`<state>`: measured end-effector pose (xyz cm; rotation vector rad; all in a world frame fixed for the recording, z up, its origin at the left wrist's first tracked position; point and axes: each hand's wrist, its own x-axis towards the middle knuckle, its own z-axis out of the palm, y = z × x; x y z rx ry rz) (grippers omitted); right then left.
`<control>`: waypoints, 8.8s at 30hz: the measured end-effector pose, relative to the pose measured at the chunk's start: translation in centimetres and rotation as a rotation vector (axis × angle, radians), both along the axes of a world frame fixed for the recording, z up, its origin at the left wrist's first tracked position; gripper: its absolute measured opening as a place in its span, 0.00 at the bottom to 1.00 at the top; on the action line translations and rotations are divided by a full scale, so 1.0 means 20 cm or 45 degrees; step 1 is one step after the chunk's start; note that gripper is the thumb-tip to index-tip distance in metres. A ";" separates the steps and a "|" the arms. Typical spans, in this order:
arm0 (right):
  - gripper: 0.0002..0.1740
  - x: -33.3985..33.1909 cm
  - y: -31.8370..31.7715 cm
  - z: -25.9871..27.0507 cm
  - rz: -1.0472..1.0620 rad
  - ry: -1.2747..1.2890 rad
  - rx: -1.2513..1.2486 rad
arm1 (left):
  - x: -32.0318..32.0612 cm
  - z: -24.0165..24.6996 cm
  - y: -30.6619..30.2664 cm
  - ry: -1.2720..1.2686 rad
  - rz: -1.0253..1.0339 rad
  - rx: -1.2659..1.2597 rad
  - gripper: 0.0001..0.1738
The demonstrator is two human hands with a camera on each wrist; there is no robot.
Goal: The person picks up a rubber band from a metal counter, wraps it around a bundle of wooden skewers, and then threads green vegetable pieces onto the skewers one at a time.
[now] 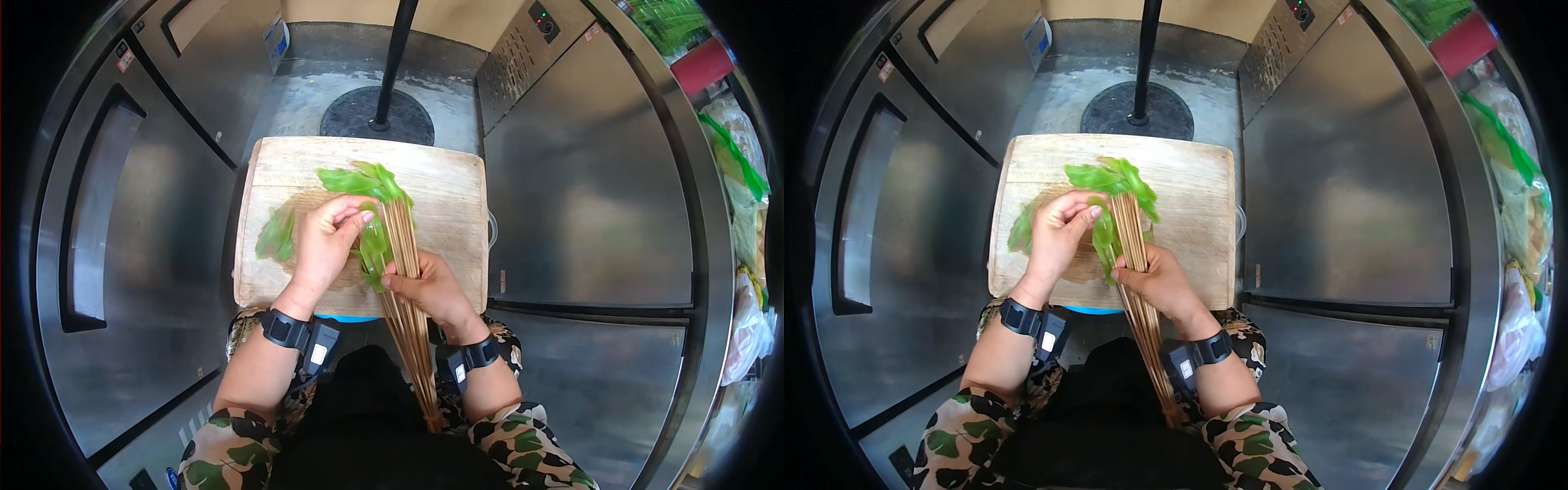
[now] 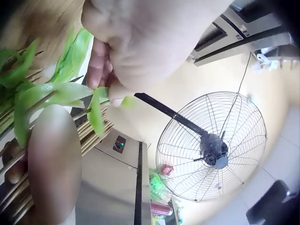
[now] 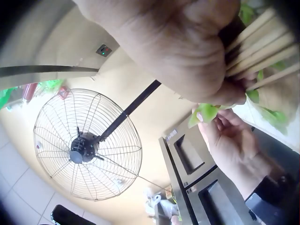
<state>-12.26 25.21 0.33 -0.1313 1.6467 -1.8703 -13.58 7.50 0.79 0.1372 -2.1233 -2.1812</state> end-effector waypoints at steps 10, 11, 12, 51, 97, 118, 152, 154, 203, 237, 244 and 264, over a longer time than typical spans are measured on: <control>0.05 -0.01 0.02 0.01 -0.024 -0.067 0.001 | 0.00 -0.04 0.03 0.057 0.025 0.111 0.06; 0.05 -0.01 0.02 0.00 -0.021 -0.066 -0.010 | 0.00 -0.04 0.04 0.060 0.019 0.121 0.06; 0.05 -0.01 0.03 0.00 -0.018 -0.066 -0.021 | 0.01 -0.04 0.04 0.063 0.012 0.132 0.06; 0.05 0.01 0.20 0.04 -0.205 -0.048 0.080 | -0.18 -0.13 0.06 0.247 -0.087 -1.206 0.12; 0.13 -0.01 0.25 -0.02 -0.023 0.012 -0.080 | -0.60 -0.19 -0.02 0.098 -0.495 -1.626 0.09; 0.06 0.02 0.20 -0.05 -0.041 -0.074 -0.041 | 0.43 0.45 -0.39 -0.278 -1.069 -1.305 0.09; 0.04 -0.01 0.06 -0.04 -0.115 -0.089 0.019 | -0.15 -0.13 0.04 -0.476 0.020 0.781 0.15; 0.04 -0.01 0.05 -0.03 -0.091 -0.085 0.050 | -0.13 -0.10 0.04 -0.463 0.073 0.765 0.18; 0.05 -0.01 0.09 -0.01 -0.086 -0.065 0.039 | -0.09 -0.11 0.06 -0.390 0.002 0.726 0.10; 0.09 -0.02 0.13 0.02 -0.131 -0.008 0.228 | -0.01 -0.27 0.13 -0.139 -0.211 -0.254 0.08; 0.07 -0.01 0.14 0.05 -0.159 -0.166 -0.073 | -0.02 -0.16 0.15 -0.135 -0.267 -0.695 0.05; 0.05 -0.02 0.15 -0.05 -0.092 -0.141 -0.067 | -0.24 -0.26 -0.19 -0.087 0.225 -1.391 0.19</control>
